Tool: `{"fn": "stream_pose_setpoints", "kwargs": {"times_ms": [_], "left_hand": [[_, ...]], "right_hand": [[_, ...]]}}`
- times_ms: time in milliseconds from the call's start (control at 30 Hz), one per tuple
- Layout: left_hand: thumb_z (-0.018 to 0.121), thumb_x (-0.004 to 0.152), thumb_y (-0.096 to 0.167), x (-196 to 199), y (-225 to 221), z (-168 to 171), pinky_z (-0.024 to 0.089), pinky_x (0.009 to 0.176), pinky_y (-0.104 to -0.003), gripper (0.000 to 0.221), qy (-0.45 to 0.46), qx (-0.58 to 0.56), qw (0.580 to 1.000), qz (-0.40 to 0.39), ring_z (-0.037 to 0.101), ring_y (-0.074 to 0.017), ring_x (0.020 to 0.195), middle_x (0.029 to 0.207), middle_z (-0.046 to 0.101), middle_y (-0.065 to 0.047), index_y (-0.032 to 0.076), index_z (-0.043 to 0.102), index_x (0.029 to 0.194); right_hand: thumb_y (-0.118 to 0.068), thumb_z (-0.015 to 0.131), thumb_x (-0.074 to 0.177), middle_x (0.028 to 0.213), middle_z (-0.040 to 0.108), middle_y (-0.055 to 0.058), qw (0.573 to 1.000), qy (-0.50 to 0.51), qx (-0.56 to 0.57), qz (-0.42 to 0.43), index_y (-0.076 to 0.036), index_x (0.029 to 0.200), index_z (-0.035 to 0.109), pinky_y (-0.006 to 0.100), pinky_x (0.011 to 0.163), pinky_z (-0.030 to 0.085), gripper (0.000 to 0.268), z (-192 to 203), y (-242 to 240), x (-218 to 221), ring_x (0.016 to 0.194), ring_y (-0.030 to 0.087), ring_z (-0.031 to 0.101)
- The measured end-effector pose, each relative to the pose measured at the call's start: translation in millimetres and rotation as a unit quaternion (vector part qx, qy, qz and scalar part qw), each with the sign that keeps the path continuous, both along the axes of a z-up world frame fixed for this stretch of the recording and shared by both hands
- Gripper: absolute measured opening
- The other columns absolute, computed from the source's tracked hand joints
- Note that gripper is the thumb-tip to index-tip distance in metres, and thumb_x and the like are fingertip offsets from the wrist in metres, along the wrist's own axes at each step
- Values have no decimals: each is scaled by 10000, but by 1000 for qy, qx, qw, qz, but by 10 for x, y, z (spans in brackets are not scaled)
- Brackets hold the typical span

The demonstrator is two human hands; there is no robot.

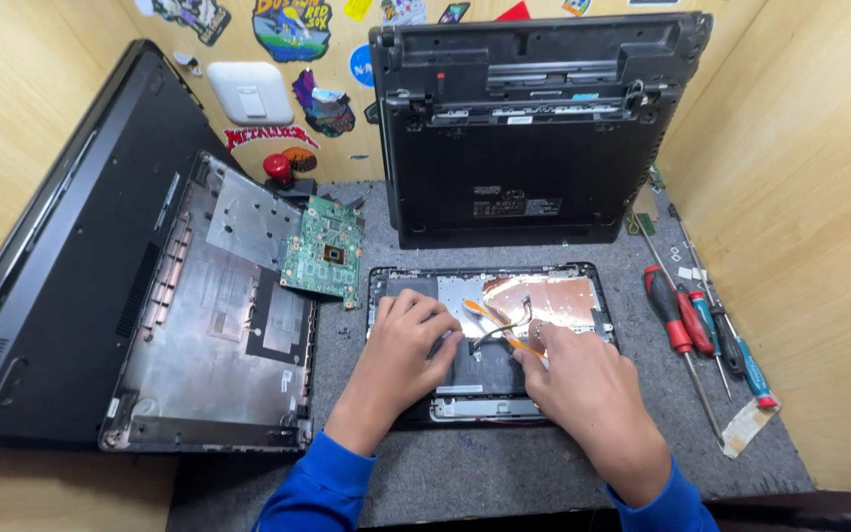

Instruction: Cleaning a laptop motherboard with a toothbrush and disassembling internal components using a screwdriver at a repair bench.

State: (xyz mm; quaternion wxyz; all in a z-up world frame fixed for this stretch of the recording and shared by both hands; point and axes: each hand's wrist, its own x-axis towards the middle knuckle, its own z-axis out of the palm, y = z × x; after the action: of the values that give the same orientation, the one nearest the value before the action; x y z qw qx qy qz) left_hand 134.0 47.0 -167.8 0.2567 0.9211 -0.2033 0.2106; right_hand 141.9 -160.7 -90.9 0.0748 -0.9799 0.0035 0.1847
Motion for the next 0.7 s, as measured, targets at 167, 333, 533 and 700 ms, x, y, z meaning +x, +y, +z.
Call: {"fn": "stream_pose_setpoints", "kwargs": {"times_ms": [167, 333, 533, 700], "left_hand": [[658, 960, 129, -7, 32, -63, 388, 765, -395, 54, -16, -34, 999, 12, 554, -240, 903, 952, 676, -25, 101, 682, 921], [652, 963, 166, 35, 64, -141, 465, 832, -297, 93, -6, -53, 992, 114, 607, -159, 868, 850, 655, 38, 183, 742, 976], [678, 944, 184, 0, 99, -61, 475, 815, -306, 83, -3, -76, 989, 127, 624, -160, 844, 827, 671, 34, 175, 760, 952], [685, 918, 228, -42, 7, -20, 471, 849, -314, 106, -3, -76, 995, 67, 624, -173, 880, 851, 682, 22, 181, 765, 970]], "right_hand": [[-494, 560, 972, 1041, 776, 88, 997, 64, -37, 13, -251, 1116, 687, 493, 830, 518, 310, 220, -44, -81, 1023, 353, 713], [-387, 548, 968, 954, 769, 273, 999, -26, 9, 17, -172, 1137, 768, 543, 831, 593, 350, 80, -49, -8, 999, 476, 755], [-349, 573, 953, 961, 761, 329, 998, 20, 32, 42, -118, 1096, 789, 589, 846, 585, 346, 391, 56, -151, 1023, 507, 744], [-455, 540, 947, 941, 785, 261, 999, -29, -40, -2, -209, 1153, 759, 542, 857, 591, 388, 145, -108, -47, 1007, 471, 761]]}}
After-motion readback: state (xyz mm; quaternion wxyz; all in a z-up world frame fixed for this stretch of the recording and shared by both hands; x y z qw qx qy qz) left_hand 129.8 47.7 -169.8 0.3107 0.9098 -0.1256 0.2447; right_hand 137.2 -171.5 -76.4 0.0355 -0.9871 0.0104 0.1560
